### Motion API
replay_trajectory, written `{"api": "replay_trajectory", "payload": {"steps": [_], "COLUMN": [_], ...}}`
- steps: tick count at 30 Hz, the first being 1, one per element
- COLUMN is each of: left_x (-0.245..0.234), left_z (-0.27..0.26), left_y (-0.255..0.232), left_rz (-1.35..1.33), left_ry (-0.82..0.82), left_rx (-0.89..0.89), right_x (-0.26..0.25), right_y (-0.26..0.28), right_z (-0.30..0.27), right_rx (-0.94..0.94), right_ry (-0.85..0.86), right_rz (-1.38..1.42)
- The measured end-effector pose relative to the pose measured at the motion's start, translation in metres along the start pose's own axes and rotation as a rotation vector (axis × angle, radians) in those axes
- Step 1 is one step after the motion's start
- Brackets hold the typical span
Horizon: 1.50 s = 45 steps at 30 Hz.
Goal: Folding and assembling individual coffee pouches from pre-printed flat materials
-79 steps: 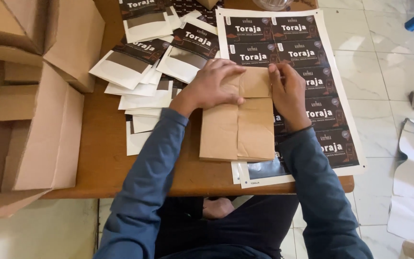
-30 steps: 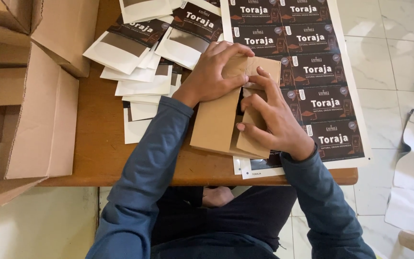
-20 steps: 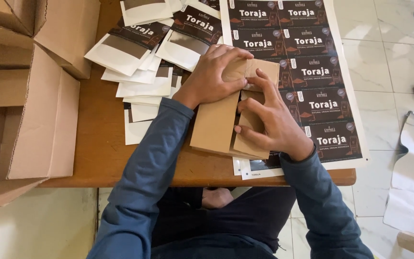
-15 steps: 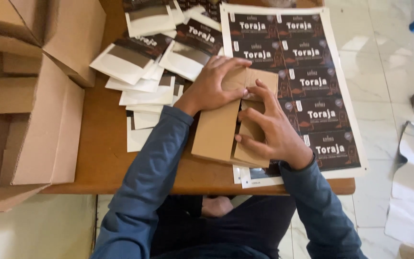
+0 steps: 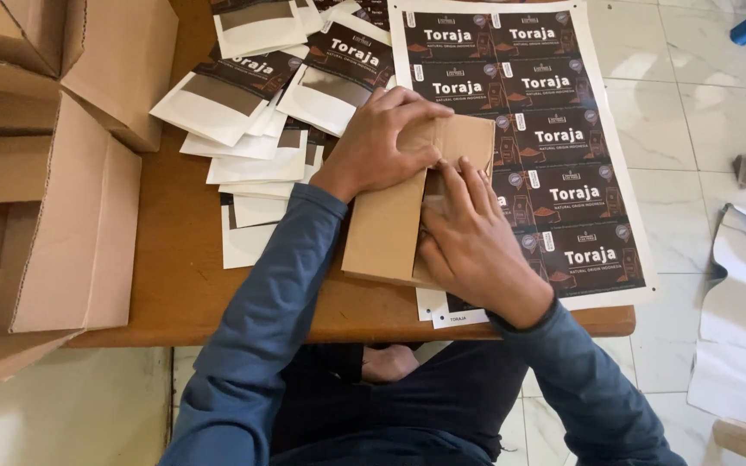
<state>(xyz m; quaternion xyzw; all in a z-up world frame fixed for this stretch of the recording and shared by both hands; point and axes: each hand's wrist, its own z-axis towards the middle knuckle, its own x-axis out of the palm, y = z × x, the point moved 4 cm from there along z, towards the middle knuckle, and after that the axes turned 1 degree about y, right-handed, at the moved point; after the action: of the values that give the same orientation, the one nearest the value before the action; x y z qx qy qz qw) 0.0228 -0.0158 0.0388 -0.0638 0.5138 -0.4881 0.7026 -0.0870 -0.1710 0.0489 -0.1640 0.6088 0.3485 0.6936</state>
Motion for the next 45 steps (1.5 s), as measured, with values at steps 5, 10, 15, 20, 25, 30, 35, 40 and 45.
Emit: {"api": "replay_trajectory", "payload": {"steps": [5, 10, 15, 20, 25, 30, 35, 40, 45], "left_x": [-0.001, -0.006, -0.002, -0.007, -0.001, 0.019, 0.022, 0.014, 0.018], "left_z": [0.004, 0.004, 0.007, 0.007, 0.008, 0.016, 0.011, -0.001, 0.000], "left_y": [-0.005, -0.002, -0.002, -0.005, 0.002, 0.016, 0.011, 0.023, 0.022], "left_rz": [-0.077, -0.092, -0.081, -0.128, -0.098, 0.309, 0.319, -0.127, 0.046], "left_ry": [0.029, 0.013, -0.002, -0.008, -0.034, -0.028, -0.141, -0.130, -0.111], "left_rx": [0.015, 0.038, -0.111, -0.153, -0.128, -0.184, -0.101, -0.113, -0.103], "right_x": [0.004, 0.000, -0.009, -0.022, -0.030, -0.020, -0.026, -0.007, 0.005], "right_y": [0.009, -0.001, 0.003, 0.008, 0.008, 0.000, 0.007, 0.000, 0.000], "right_z": [0.006, 0.005, 0.003, -0.002, -0.008, -0.011, -0.002, 0.003, 0.001], "right_rx": [0.068, 0.001, -0.089, -0.156, -0.280, -0.346, -0.130, 0.032, 0.128], "right_ry": [0.020, -0.015, -0.079, -0.268, -0.312, -0.282, -0.259, -0.207, -0.140], "right_rz": [0.131, 0.250, 0.350, 0.494, 0.733, 0.876, 0.730, 0.358, 0.057]}}
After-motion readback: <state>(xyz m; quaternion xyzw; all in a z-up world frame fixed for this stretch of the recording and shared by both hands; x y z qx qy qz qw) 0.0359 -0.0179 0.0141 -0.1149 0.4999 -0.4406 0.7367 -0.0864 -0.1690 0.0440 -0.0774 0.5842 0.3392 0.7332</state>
